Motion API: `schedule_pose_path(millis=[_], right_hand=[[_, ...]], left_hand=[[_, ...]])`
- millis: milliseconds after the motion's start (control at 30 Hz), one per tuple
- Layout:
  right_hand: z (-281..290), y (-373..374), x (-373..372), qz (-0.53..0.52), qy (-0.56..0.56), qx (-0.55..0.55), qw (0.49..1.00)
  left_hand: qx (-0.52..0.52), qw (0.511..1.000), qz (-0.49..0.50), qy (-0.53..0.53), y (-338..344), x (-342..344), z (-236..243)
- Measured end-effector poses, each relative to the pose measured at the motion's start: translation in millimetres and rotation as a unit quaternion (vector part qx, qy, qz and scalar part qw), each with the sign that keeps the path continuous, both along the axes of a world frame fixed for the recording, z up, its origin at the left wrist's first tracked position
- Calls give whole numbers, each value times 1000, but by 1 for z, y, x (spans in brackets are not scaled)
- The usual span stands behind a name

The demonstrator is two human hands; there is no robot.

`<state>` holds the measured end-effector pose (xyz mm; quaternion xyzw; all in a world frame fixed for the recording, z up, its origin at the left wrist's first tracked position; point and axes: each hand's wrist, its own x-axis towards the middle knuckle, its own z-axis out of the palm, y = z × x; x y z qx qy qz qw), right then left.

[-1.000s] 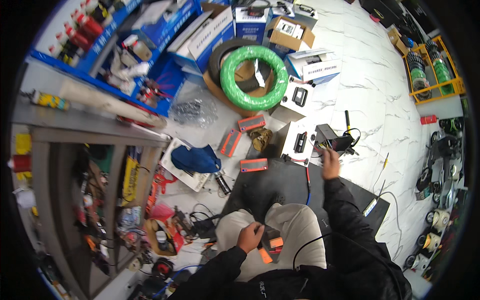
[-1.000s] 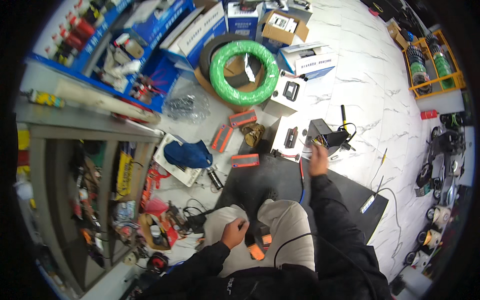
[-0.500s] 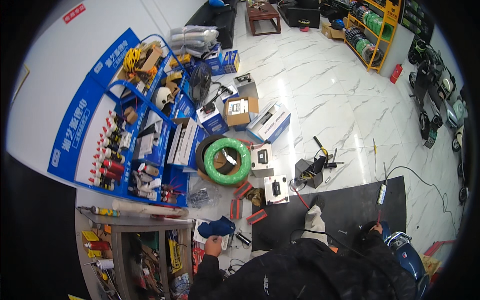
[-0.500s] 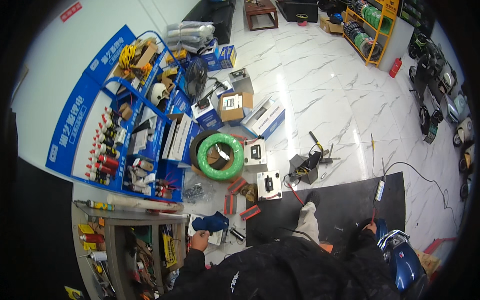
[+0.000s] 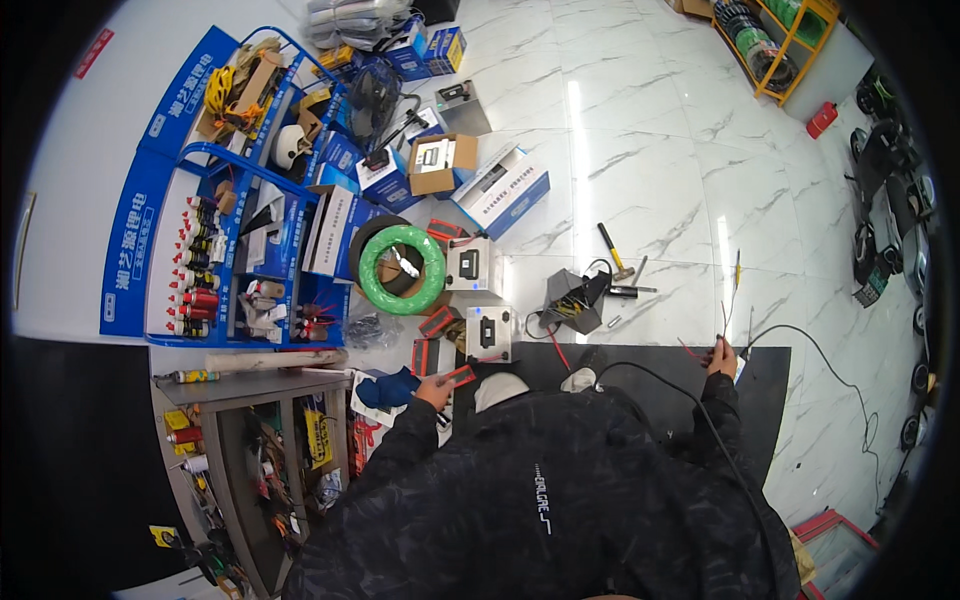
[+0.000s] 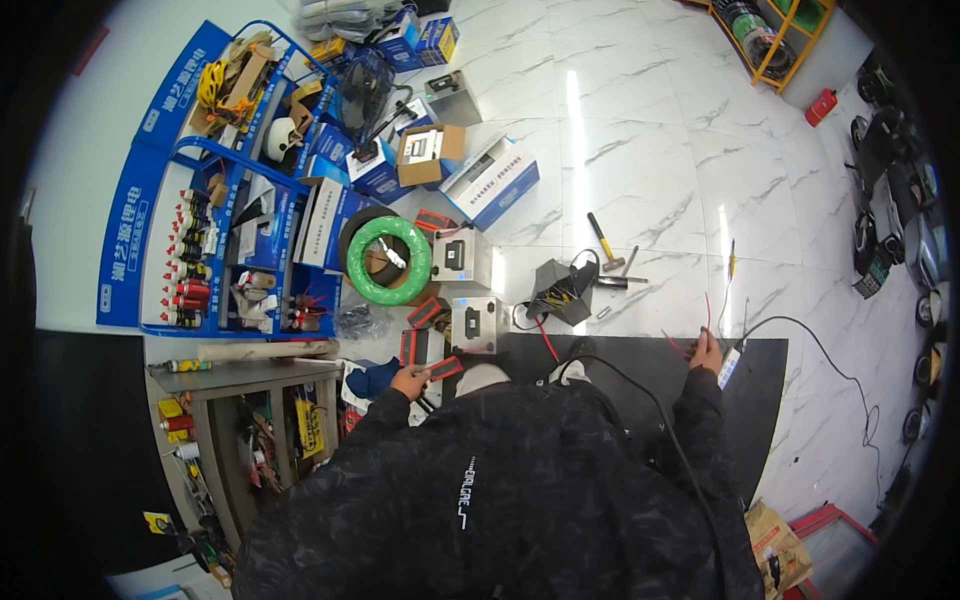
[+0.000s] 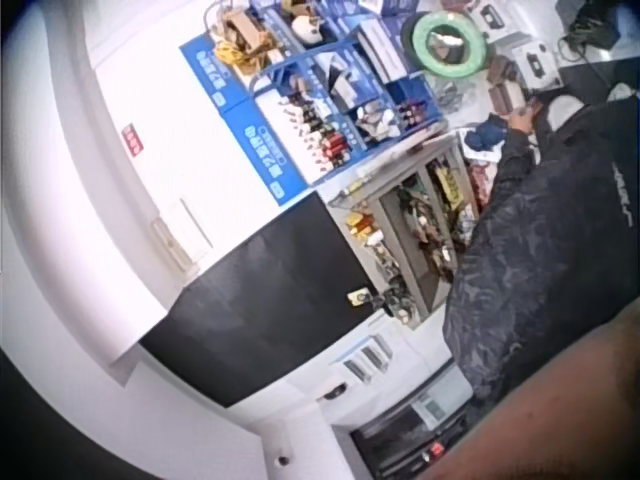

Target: The person strips insulation from red and blue wires using pliers, then connects the red wire to a battery terminal. The person sits on the floor to work on the battery and then stands to move to another area.

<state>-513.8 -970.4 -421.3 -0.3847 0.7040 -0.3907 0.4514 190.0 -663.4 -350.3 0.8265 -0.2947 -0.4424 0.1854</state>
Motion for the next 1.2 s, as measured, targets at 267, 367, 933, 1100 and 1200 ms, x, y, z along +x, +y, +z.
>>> schedule_pose_path(millis=[267,367,933,1100,1200], right_hand=[[11,38,-47,-121,117,60,984],[8,37,-59,-176,43,83,980],[318,-381,241,-70,-440,-207,871],[354,-497,381,16,-535,-173,826],[370,-549,450,93,-563,-150,807]], left_hand=[[254,917,-301,-71,40,35,-61],[217,961,-162,-58,-2,21,-48],[85,977,-197,-4,-374,113,-163],[90,808,-498,-302,-486,227,-131],[-32,989,23,-142,-547,277,-67]])
